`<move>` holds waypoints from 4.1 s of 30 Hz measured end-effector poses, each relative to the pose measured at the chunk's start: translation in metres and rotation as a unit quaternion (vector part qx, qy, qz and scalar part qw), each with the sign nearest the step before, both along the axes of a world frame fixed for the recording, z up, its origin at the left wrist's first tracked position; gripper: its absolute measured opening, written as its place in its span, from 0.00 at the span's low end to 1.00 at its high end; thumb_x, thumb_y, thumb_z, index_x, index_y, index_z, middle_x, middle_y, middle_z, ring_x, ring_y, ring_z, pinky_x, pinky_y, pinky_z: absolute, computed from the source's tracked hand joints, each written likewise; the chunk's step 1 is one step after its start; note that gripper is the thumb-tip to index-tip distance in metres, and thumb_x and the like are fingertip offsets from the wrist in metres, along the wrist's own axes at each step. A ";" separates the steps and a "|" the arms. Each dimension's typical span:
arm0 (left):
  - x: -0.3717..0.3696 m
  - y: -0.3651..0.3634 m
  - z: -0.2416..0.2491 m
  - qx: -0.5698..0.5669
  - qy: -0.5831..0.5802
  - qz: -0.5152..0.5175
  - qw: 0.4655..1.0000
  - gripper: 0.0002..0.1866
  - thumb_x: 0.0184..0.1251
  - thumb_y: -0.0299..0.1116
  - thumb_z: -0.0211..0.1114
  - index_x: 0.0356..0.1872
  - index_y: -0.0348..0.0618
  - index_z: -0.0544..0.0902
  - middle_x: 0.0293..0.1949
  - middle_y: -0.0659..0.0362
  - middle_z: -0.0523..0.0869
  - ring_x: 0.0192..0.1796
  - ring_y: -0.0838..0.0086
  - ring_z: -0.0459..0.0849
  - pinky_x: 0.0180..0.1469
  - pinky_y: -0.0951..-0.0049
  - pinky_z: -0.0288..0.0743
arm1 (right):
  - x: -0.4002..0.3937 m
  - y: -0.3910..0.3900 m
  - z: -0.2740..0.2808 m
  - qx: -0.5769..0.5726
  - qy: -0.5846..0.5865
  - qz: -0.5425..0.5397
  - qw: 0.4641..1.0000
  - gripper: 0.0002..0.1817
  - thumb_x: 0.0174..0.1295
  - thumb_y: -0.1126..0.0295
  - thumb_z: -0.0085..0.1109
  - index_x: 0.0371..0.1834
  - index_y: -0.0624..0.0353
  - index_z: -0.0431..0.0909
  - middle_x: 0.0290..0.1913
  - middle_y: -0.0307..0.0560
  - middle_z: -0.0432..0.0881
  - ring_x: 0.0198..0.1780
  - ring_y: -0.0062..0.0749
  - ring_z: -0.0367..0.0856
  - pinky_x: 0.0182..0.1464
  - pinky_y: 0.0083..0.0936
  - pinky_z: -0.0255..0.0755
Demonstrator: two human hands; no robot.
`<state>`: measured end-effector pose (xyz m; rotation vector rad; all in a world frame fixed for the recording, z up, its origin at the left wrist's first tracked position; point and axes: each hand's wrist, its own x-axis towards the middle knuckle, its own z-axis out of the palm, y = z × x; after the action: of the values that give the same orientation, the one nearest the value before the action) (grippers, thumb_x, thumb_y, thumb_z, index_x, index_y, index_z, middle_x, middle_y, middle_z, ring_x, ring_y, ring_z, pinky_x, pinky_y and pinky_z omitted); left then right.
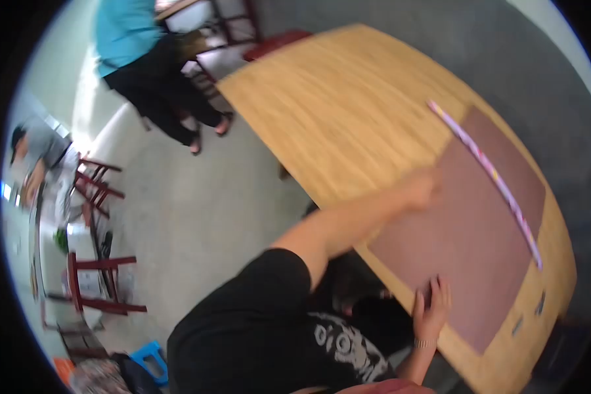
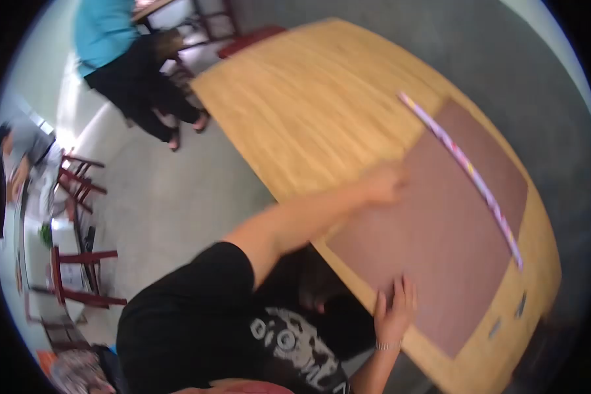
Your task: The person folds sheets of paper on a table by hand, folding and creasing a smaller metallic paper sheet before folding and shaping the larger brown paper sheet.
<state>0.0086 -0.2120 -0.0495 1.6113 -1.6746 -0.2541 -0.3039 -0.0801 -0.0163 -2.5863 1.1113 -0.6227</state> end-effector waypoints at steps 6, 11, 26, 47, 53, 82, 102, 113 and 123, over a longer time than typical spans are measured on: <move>0.005 -0.004 0.005 -0.062 -0.105 -0.007 0.993 0.19 0.58 0.39 0.67 0.48 0.39 0.85 0.55 0.49 0.85 0.63 0.53 0.78 0.69 0.56 0.69 | 0.001 -0.016 0.001 0.008 -0.037 0.024 0.999 0.23 0.56 0.67 0.72 0.53 0.64 0.79 0.65 0.58 0.76 0.67 0.59 0.72 0.67 0.46 0.68; 0.004 0.002 0.010 -0.085 -0.096 -0.003 0.992 0.20 0.58 0.39 0.68 0.50 0.40 0.85 0.56 0.51 0.85 0.63 0.54 0.78 0.68 0.58 0.71 | 0.016 -0.011 0.014 -0.023 -0.027 -0.004 0.999 0.24 0.53 0.64 0.74 0.50 0.64 0.80 0.59 0.55 0.79 0.61 0.54 0.76 0.61 0.45 0.72; 0.015 0.000 -0.002 -0.062 -0.064 0.003 0.996 0.20 0.58 0.43 0.67 0.48 0.42 0.87 0.56 0.54 0.86 0.63 0.59 0.80 0.65 0.61 0.74 | 0.088 -0.030 0.020 0.048 0.030 0.044 0.997 0.09 0.54 0.72 0.69 0.36 0.61 0.81 0.37 0.50 0.82 0.43 0.48 0.81 0.46 0.39 0.76; 0.032 0.007 0.014 0.070 0.177 -0.067 0.979 0.21 0.62 0.46 0.68 0.53 0.46 0.87 0.52 0.50 0.88 0.59 0.60 0.84 0.62 0.64 0.76 | 0.076 -0.072 0.009 0.388 -0.062 -0.035 0.919 0.03 0.66 0.81 0.60 0.38 0.62 0.82 0.32 0.29 0.80 0.31 0.11 0.73 0.34 0.11 0.68; 0.037 0.004 0.014 0.046 0.278 -0.139 0.949 0.20 0.59 0.33 0.63 0.54 0.47 0.87 0.54 0.53 0.88 0.58 0.63 0.85 0.60 0.68 0.77 | 0.067 -0.085 0.005 0.444 -0.139 -0.032 0.885 0.03 0.64 0.82 0.62 0.36 0.62 0.82 0.31 0.26 0.79 0.30 0.09 0.73 0.34 0.11 0.67; 0.025 0.039 0.036 0.292 0.396 -0.250 0.834 0.06 0.62 0.27 0.74 0.37 0.37 0.89 0.35 0.64 0.89 0.38 0.83 0.84 0.44 0.79 0.78 | 0.021 -0.090 0.018 0.556 -0.428 -0.009 0.713 0.11 0.70 0.68 0.63 0.49 0.62 0.83 0.38 0.31 0.81 0.36 0.11 0.75 0.37 0.10 0.71; 0.026 0.046 0.020 0.243 0.439 -0.246 0.829 0.10 0.64 0.20 0.68 0.46 0.33 0.87 0.43 0.57 0.90 0.46 0.74 0.87 0.54 0.72 0.81 | 0.014 -0.083 0.009 0.583 -0.392 -0.050 0.710 0.09 0.67 0.71 0.67 0.44 0.65 0.85 0.37 0.38 0.86 0.35 0.15 0.79 0.40 0.13 0.75; 0.024 0.048 0.024 0.229 0.434 -0.240 0.838 0.09 0.61 0.21 0.72 0.43 0.35 0.87 0.39 0.60 0.89 0.40 0.80 0.86 0.49 0.77 0.82 | 0.026 -0.072 0.010 0.499 -0.407 -0.006 0.766 0.04 0.67 0.79 0.60 0.42 0.62 0.83 0.38 0.35 0.84 0.37 0.13 0.78 0.42 0.13 0.73; 0.025 0.048 0.026 0.229 0.421 -0.246 0.842 0.09 0.61 0.21 0.72 0.43 0.35 0.88 0.40 0.60 0.89 0.41 0.79 0.86 0.49 0.77 0.81 | 0.022 -0.070 0.011 0.486 -0.406 0.015 0.774 0.06 0.69 0.77 0.60 0.46 0.64 0.83 0.39 0.33 0.83 0.39 0.12 0.78 0.43 0.14 0.74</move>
<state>0.0335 -0.1643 -0.0233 1.0424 -1.3022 -1.4898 -0.2821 -0.1496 -0.0057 -1.2179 0.7477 -0.7592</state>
